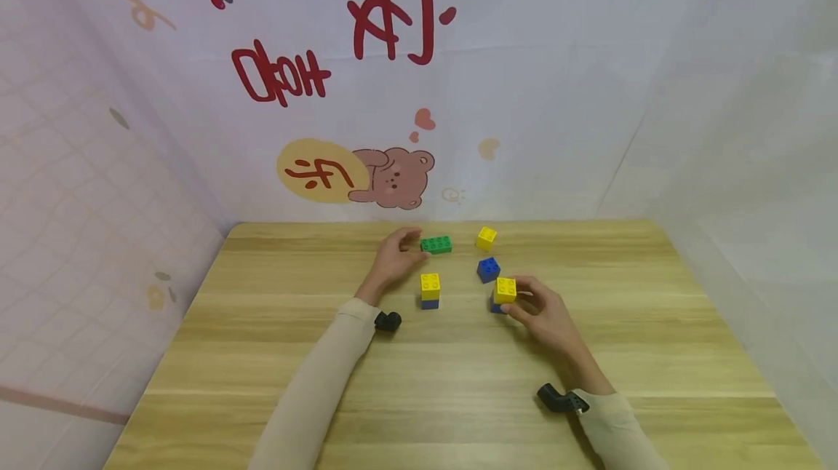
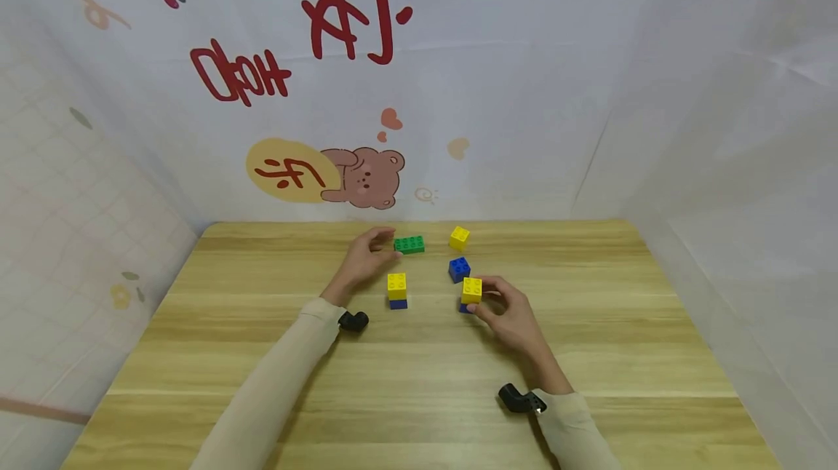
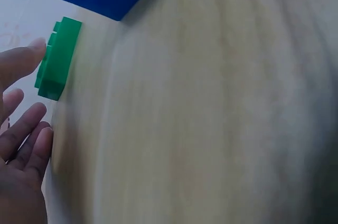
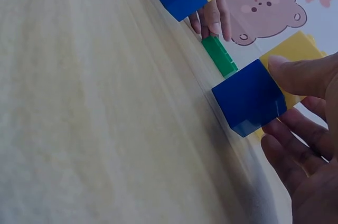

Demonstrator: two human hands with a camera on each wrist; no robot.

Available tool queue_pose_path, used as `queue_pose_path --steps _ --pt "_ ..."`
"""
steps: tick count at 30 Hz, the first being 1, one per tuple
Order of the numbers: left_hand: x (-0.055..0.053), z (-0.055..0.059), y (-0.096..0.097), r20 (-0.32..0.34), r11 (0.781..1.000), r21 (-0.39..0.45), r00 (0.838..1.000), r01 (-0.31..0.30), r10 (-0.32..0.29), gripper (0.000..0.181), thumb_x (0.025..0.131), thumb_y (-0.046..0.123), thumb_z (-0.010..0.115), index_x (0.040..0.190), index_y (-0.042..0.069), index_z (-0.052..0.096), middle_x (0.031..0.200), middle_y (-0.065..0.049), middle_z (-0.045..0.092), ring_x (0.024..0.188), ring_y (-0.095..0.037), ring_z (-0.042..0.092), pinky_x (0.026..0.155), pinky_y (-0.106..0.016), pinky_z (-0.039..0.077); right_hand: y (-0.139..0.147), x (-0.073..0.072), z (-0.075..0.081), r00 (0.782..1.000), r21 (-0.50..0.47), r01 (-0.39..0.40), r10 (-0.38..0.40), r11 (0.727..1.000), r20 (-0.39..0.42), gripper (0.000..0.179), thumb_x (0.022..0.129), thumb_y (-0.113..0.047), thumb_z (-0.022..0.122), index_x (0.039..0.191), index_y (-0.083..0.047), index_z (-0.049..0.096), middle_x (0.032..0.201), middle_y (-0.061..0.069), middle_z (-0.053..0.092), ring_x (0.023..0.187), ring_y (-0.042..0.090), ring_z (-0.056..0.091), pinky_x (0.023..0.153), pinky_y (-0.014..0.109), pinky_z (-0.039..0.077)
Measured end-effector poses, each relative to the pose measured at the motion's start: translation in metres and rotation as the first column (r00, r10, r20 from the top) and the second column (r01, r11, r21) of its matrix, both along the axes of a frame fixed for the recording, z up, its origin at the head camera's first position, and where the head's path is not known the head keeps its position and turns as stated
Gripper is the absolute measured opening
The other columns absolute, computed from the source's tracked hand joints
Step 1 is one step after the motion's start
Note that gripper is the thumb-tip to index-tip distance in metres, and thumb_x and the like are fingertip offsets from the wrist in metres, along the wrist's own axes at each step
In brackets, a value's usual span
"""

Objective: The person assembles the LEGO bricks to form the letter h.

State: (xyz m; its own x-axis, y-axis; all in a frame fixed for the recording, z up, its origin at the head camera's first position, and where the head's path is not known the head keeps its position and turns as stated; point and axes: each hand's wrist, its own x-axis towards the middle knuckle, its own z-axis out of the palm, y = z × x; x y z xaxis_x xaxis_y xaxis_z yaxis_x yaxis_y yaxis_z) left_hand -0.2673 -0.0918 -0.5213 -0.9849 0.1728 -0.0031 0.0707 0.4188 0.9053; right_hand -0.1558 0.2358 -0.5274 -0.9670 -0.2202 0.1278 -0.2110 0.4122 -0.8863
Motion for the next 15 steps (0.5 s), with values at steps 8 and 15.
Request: queue_pose_path --steps 8,15 --pt "-0.008 -0.002 0.005 -0.035 0.994 -0.111 0.999 0.026 -0.03 0.054 0.092 0.023 0.078 0.142 0.013 0.06 0.142 -0.005 0.062 0.129 -0.026 0.056 0.114 -0.042 0.048 0.0 -0.002 -0.004 1.0 -0.014 0.007 -0.008 1.0 -0.014 0.039 0.093 -0.017 0.077 0.13 -0.013 0.064 0.13 0.008 0.067 0.121 0.027 0.065 0.107 0.038 0.055" --pt "-0.012 -0.002 0.007 -0.096 0.983 -0.182 0.994 0.025 -0.043 0.045 0.092 0.021 0.079 0.134 0.012 0.068 0.133 -0.007 0.066 0.121 -0.026 0.055 0.106 -0.042 0.051 -0.004 -0.002 -0.007 1.0 -0.025 -0.01 0.009 1.0 -0.028 0.038 0.093 -0.014 0.076 0.129 -0.008 0.065 0.127 0.015 0.068 0.114 0.031 0.07 0.099 0.031 0.06"
